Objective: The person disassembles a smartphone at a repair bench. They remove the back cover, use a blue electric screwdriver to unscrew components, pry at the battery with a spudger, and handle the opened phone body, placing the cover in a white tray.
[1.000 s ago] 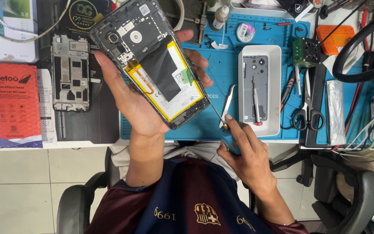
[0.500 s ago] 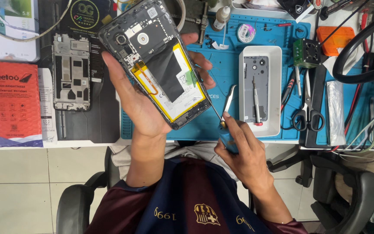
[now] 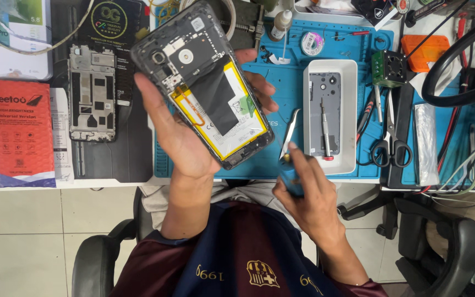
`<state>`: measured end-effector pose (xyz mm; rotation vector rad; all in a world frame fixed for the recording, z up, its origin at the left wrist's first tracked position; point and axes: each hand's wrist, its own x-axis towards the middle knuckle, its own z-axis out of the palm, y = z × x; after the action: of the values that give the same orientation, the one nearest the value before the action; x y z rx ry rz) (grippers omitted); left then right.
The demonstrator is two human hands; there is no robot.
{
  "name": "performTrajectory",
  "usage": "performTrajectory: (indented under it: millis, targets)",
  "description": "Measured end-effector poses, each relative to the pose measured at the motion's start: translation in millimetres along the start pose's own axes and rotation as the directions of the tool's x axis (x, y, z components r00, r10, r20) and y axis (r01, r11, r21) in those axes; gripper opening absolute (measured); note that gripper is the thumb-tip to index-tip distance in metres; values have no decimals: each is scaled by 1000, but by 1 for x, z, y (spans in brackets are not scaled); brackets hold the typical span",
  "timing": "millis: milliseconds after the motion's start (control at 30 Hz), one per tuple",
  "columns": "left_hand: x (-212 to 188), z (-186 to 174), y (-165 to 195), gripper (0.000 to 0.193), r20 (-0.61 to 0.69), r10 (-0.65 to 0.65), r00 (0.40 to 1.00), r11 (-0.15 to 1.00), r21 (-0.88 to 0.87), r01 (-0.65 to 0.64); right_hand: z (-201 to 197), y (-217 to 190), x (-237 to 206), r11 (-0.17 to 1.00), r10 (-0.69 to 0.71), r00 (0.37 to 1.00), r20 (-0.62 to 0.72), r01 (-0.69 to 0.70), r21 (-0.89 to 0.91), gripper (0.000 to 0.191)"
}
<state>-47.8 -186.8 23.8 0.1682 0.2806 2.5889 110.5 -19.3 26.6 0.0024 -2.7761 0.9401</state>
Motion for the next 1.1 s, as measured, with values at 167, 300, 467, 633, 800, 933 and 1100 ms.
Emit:
performTrajectory:
  millis: [167, 300, 467, 633, 800, 933, 1100]
  targets:
    - [-1, 7, 2, 119, 10, 12, 1000, 1000, 18, -12, -2, -1, 0, 999, -45, 999, -24, 44, -31, 68]
    - [-1, 9, 1, 92, 20, -1, 1000, 879, 476, -9, -2, -3, 2, 998, -58, 998, -17, 58, -29, 68]
    - [-7, 6, -2, 61, 61, 16, 998, 907, 418, -40, -4, -5, 4, 999, -29, 1000, -6, 29, -46, 69]
    - [-7, -4, -6, 54, -21, -6, 1000, 911, 412, 14, -6, -4, 5, 999, 15, 1000, -3, -15, -46, 69]
    - [-10, -13, -17, 53, -75, -27, 997, 943, 330, 50, -7, -4, 6, 996, 23, 1000, -4, -23, -83, 70]
    - [-13, -19, -25, 57, -106, 15, 994, 918, 396, 28, -10, -5, 5, 993, 54, 998, 33, -50, -103, 71]
    - [-9, -22, -29, 43, -167, 38, 985, 873, 484, 49, -12, -7, 4, 992, 57, 996, 70, -49, -114, 72]
